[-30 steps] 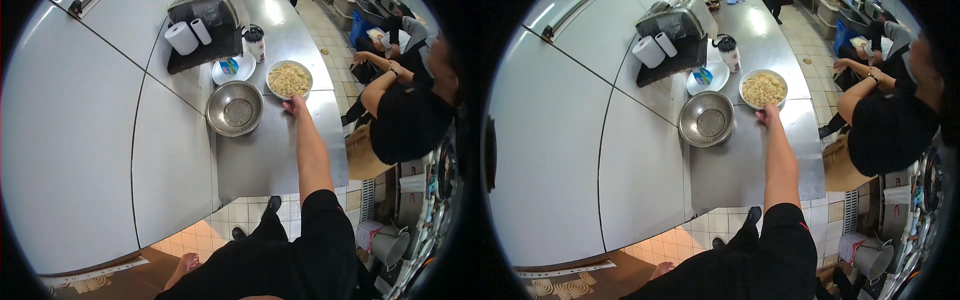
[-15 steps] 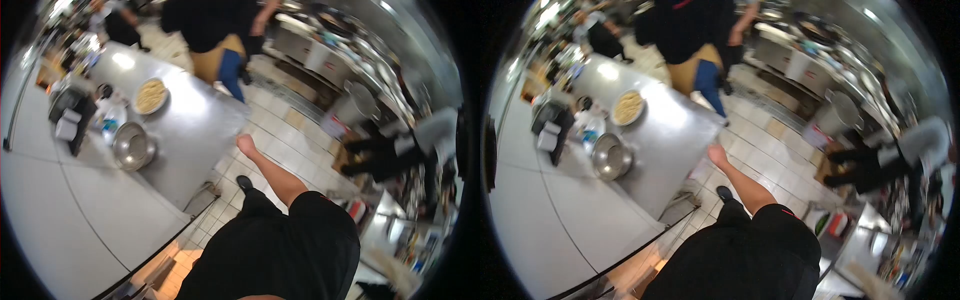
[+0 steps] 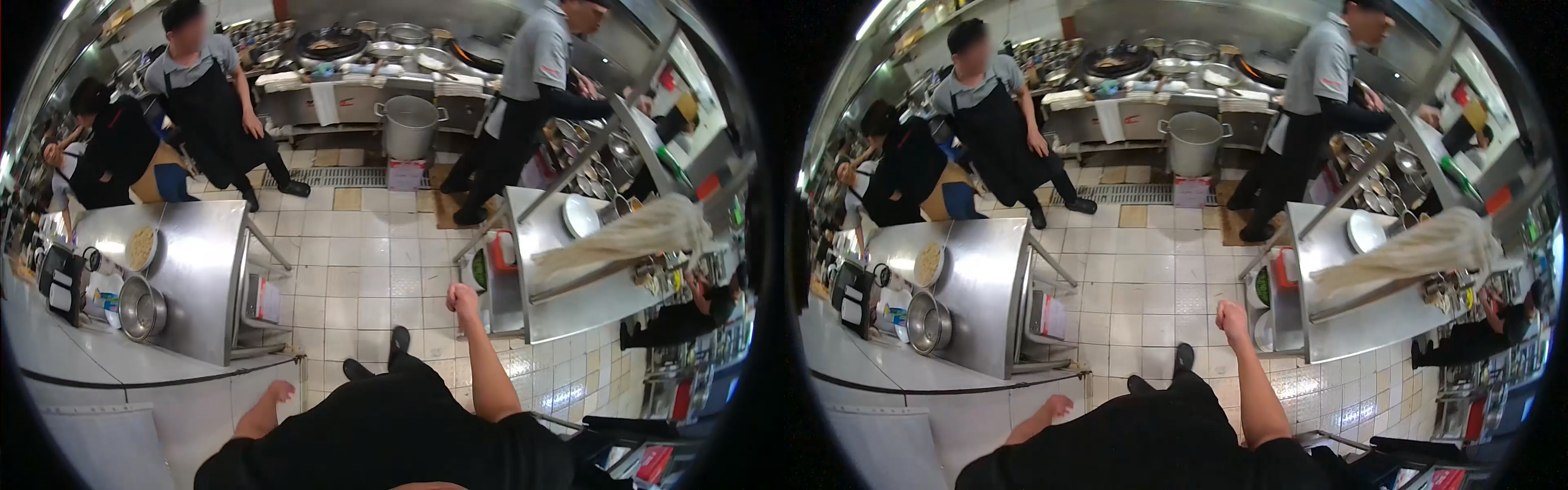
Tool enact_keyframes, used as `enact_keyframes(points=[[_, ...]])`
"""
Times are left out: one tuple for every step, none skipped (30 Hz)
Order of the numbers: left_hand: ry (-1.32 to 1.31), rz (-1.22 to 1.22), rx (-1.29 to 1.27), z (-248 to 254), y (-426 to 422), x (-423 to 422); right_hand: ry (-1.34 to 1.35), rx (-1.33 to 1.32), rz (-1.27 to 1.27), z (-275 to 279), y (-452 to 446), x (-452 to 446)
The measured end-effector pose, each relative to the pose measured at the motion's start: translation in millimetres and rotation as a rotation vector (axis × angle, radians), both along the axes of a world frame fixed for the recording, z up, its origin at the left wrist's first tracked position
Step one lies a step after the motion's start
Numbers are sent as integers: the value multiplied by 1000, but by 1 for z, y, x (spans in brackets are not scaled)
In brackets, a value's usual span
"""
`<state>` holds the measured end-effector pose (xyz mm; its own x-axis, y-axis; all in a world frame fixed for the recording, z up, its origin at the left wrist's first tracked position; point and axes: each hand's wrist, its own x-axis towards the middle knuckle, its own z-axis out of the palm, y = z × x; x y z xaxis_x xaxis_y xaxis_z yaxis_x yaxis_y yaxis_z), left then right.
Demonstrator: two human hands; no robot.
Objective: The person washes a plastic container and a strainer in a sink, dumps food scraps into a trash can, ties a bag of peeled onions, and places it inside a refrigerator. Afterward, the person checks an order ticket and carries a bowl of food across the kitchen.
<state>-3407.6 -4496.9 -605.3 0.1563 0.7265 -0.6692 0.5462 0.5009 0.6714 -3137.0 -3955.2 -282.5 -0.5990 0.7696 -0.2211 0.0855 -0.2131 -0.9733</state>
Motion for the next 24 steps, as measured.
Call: enact_keyframes(points=[[128, -144, -180, 2, 40, -14, 50, 23, -46, 4, -1, 32], [76, 161, -272, -22, 66, -22, 71, 29, -116, 7, -3, 65], [304, -49, -262, 4, 110, -18, 95, 37, -181, 11, -3, 97], [527, -264, -260, 65, 168, -11, 127, 109, -222, 14, -4, 130], [491, -326, 176, 39, 184, -23, 160, 186, -264, 16, -4, 160], [539, -403, 630, 13, 200, -34, 188, 175, -325, 17, -5, 196], [426, -185, 571, 12, 227, -20, 217, 165, -385, 17, -2, 237], [312, 31, 507, 13, 261, -3, 245, 154, -445, 17, 5, 270], [249, 111, 381, 19, 293, 18, 236, 157, -542, 20, 2, 304], [197, 197, 258, 24, 325, 39, 226, 159, -639, 24, 7, 334], [226, 190, 89, 38, 342, 63, 215, 162, -736, 25, 11, 367], [266, 156, -73, 46, 371, 90, 212, 184, -796, 7, 17, 403], [376, -347, 31, 49, 395, 112, 148, 204, -868, 10, 18, 434], [158, -383, 81, 42, 429, 134, 187, 180, -976, 10, 36, 469], [-52, -398, 90, 40, 455, 144, 75, 186, -1052, 29, 58, 495], [-83, -398, -30, 48, 483, 156, 75, 236, -1086, 43, 77, 519], [-105, -396, -149, 51, 508, 167, 138, 220, -1112, 52, 92, 540], [55, -369, -366, 51, 525, 192, 197, 215, -1120, 62, 106, 563], [225, -336, -576, 50, 545, 215, 197, 241, -1138, 73, 117, 581], [304, -625, -560, 56, 562, 240, 196, 268, -1156, 83, 127, 594], [370, -895, -533, 60, 568, 270, 193, 298, -1151, 93, 140, 609], [435, -1164, -497, 61, 579, 293, 180, 323, -1156, 99, 151, 624], [298, -1127, -388, 57, 586, 302, 167, 348, -1161, 105, 163, 639], [239, -1046, -395, 58, 586, 322, 150, 376, -1156, 108, 176, 658]])
